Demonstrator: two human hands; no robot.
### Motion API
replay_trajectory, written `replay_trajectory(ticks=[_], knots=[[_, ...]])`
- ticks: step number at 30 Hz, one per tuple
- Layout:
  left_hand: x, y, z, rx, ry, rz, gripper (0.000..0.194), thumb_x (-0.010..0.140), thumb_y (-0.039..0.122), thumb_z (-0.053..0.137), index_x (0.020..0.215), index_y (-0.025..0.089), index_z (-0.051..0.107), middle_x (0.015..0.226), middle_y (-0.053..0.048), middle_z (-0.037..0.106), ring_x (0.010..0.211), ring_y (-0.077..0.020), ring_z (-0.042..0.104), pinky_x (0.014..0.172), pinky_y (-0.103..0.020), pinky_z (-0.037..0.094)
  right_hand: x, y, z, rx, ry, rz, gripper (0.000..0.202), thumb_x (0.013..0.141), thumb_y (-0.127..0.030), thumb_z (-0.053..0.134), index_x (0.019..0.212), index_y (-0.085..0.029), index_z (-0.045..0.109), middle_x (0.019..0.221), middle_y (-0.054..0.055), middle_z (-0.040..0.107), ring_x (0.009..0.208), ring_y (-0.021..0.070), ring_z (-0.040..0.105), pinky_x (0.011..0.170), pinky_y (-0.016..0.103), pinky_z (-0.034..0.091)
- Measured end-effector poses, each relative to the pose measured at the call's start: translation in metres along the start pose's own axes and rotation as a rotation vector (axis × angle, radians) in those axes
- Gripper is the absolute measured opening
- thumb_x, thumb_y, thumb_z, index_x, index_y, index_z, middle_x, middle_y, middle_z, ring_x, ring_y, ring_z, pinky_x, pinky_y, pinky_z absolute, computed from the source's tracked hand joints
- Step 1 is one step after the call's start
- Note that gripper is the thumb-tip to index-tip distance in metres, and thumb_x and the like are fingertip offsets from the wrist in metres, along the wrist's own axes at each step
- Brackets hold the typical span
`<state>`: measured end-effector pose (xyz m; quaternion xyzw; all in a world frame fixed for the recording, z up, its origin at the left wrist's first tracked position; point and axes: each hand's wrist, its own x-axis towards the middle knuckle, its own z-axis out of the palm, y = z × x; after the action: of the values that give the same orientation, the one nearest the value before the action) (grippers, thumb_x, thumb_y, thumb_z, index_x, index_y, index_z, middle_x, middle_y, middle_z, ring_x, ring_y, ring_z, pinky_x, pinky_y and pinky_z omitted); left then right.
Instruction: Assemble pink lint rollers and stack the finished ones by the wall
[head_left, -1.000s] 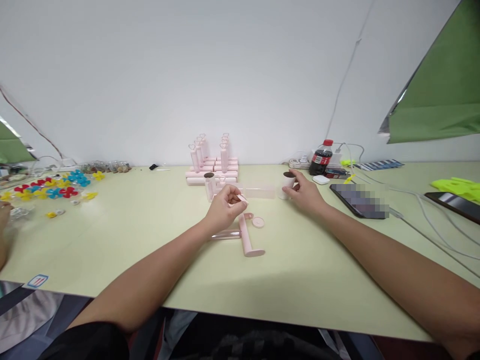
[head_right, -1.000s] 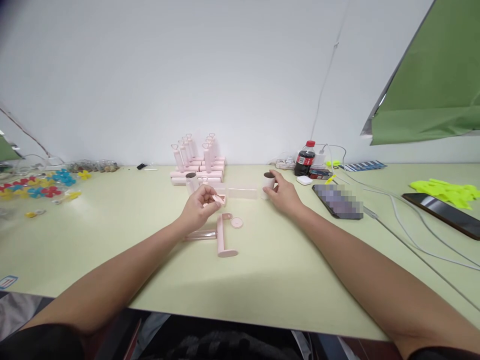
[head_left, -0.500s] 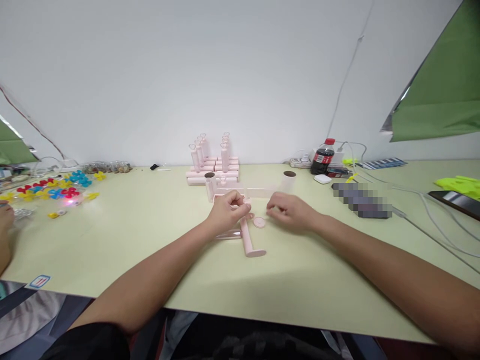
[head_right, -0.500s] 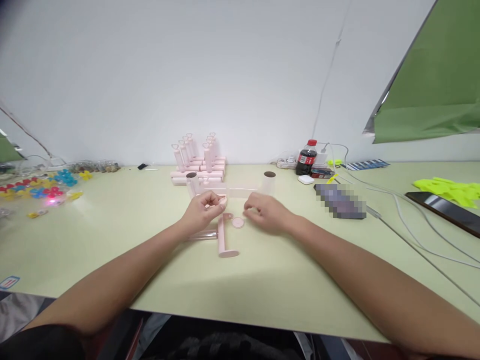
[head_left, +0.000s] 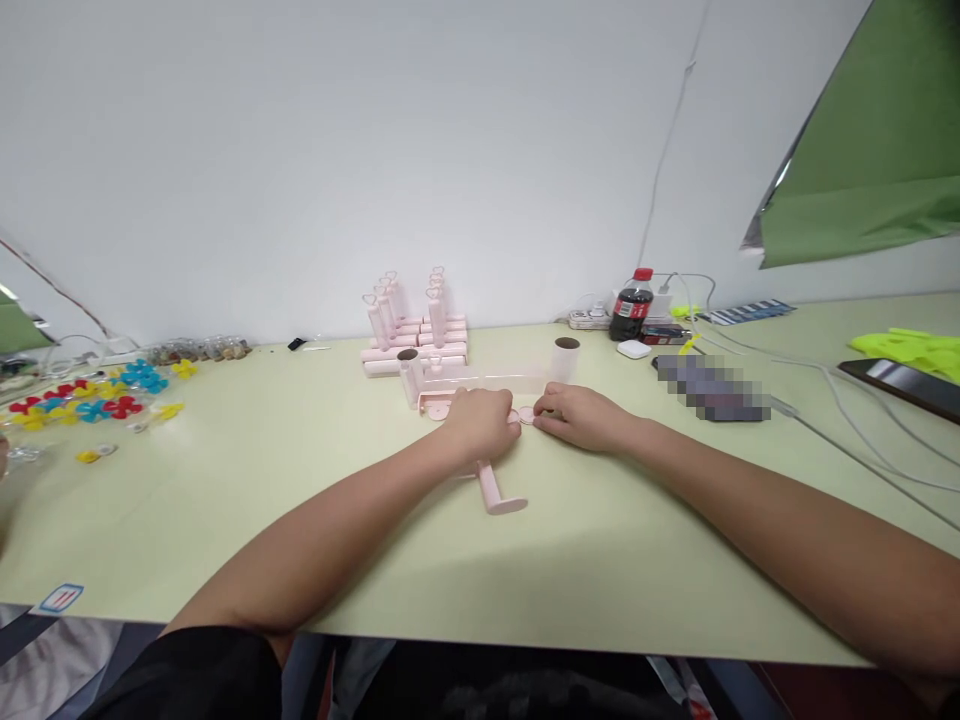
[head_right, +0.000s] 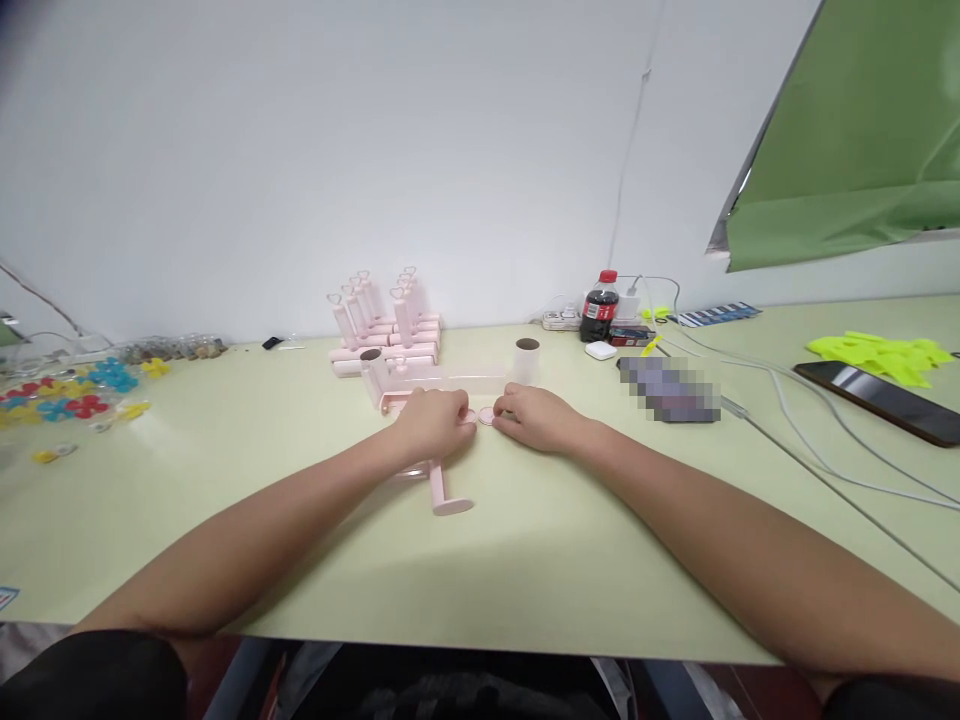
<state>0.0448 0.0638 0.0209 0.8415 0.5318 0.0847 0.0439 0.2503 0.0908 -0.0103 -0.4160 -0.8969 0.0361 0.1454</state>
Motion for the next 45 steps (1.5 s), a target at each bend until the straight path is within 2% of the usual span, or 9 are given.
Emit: replay_trajectory(ticks=[10, 16, 19, 22, 27, 29, 31, 36, 45], knots=[[0.018, 0.01, 0.0, 0.104, -0.107, -0.053, 0.017, 0.082, 0.024, 0.052, 0.09, 0.016, 0.064, 0.09, -0.014, 0.071, 0.088, -0.0305, 0.065, 0.08, -0.04, 0.044, 0.0, -0.004, 0.001, 0.062, -0.017, -0.023, 0.027, 0.092, -0.032, 0.05, 0.093, -0.019, 0.073, 0.087, 0.008, 0.067, 0.074, 0.0215, 0.062, 0.066, 0.031, 0.043], [-0.025, -0.011, -0.03, 0.075, -0.071, -0.11, 0.019, 0.087, 0.031, 0.046, 0.096, 0.02, 0.059, 0.098, -0.01, 0.07, 0.085, -0.0256, 0.064, 0.064, -0.032, 0.041, 0.0, -0.009, 0.0, 0.19, 0.056, 0.015, 0.025, 0.09, -0.031, 0.05, 0.09, -0.016, 0.071, 0.085, 0.007, 0.067, 0.076, 0.0195, 0.059, 0.069, 0.03, 0.042], [-0.056, -0.032, -0.039, -0.038, -0.222, -0.107, 0.026, 0.087, 0.045, 0.046, 0.081, 0.022, 0.057, 0.082, -0.004, 0.068, 0.068, -0.0211, 0.06, 0.054, -0.03, 0.036, 0.001, -0.023, 0.001, 0.356, 0.114, 0.068, 0.025, 0.089, -0.033, 0.051, 0.077, -0.017, 0.066, 0.07, 0.002, 0.06, 0.066, 0.0155, 0.053, 0.062, 0.028, 0.038], [-0.077, -0.045, -0.035, -0.064, -0.349, -0.006, 0.026, 0.081, 0.047, 0.054, 0.076, 0.022, 0.054, 0.079, -0.002, 0.066, 0.064, -0.0193, 0.056, 0.052, -0.029, 0.033, 0.001, -0.042, 0.006, 0.633, 0.025, 0.174, 0.029, 0.088, -0.039, 0.053, 0.068, -0.018, 0.058, 0.06, -0.003, 0.05, 0.055, 0.012, 0.045, 0.054, 0.026, 0.033], [-0.082, -0.044, -0.021, -0.204, -0.157, 0.074, 0.019, 0.084, 0.04, 0.053, 0.083, 0.021, 0.048, 0.08, -0.002, 0.062, 0.065, -0.0169, 0.053, 0.056, -0.028, 0.035, -0.002, -0.064, 0.006, 1.083, -0.093, 0.305, 0.036, 0.083, -0.053, 0.062, 0.074, -0.019, 0.051, 0.062, -0.004, 0.052, 0.054, 0.0108, 0.049, 0.051, 0.024, 0.04], [-0.081, -0.041, -0.018, -0.305, -0.064, 0.106, 0.019, 0.087, 0.039, 0.052, 0.09, 0.021, 0.047, 0.083, -0.002, 0.062, 0.069, -0.0168, 0.055, 0.059, -0.028, 0.038, -0.005, -0.068, 0.001, 1.216, -0.113, 0.252, 0.038, 0.083, -0.055, 0.064, 0.081, -0.018, 0.053, 0.067, -0.003, 0.056, 0.059, 0.0109, 0.054, 0.056, 0.024, 0.044], [-0.08, -0.039, -0.015, -0.387, -0.01, 0.164, 0.018, 0.089, 0.035, 0.051, 0.099, 0.02, 0.048, 0.09, -0.003, 0.064, 0.077, -0.0173, 0.058, 0.066, -0.028, 0.042, -0.009, -0.073, -0.005, 1.354, -0.245, 0.169, 0.039, 0.087, -0.056, 0.06, 0.088, -0.017, 0.056, 0.077, 0.0, 0.063, 0.066, 0.0122, 0.061, 0.064, 0.027, 0.049], [-0.081, -0.036, -0.006, -0.361, -0.007, 0.297, 0.017, 0.084, 0.015, 0.049, 0.098, 0.019, 0.056, 0.098, -0.005, 0.066, 0.087, -0.0184, 0.062, 0.073, -0.027, 0.046, -0.018, -0.085, -0.005, 1.474, -0.593, 0.075, 0.044, 0.091, -0.056, 0.055, 0.092, -0.013, 0.061, 0.085, 0.009, 0.07, 0.071, 0.0162, 0.069, 0.065, 0.029, 0.053], [-0.081, -0.033, -0.003, -0.279, 0.007, 0.334, 0.017, 0.078, 0.014, 0.051, 0.091, 0.02, 0.059, 0.091, -0.002, 0.067, 0.08, -0.0176, 0.063, 0.069, -0.025, 0.046, -0.019, -0.09, 0.011, 1.661, -0.632, 0.161, 0.04, 0.087, -0.052, 0.063, 0.085, -0.013, 0.06, 0.073, 0.006, 0.069, 0.055, 0.0156, 0.067, 0.051, 0.028, 0.055]])
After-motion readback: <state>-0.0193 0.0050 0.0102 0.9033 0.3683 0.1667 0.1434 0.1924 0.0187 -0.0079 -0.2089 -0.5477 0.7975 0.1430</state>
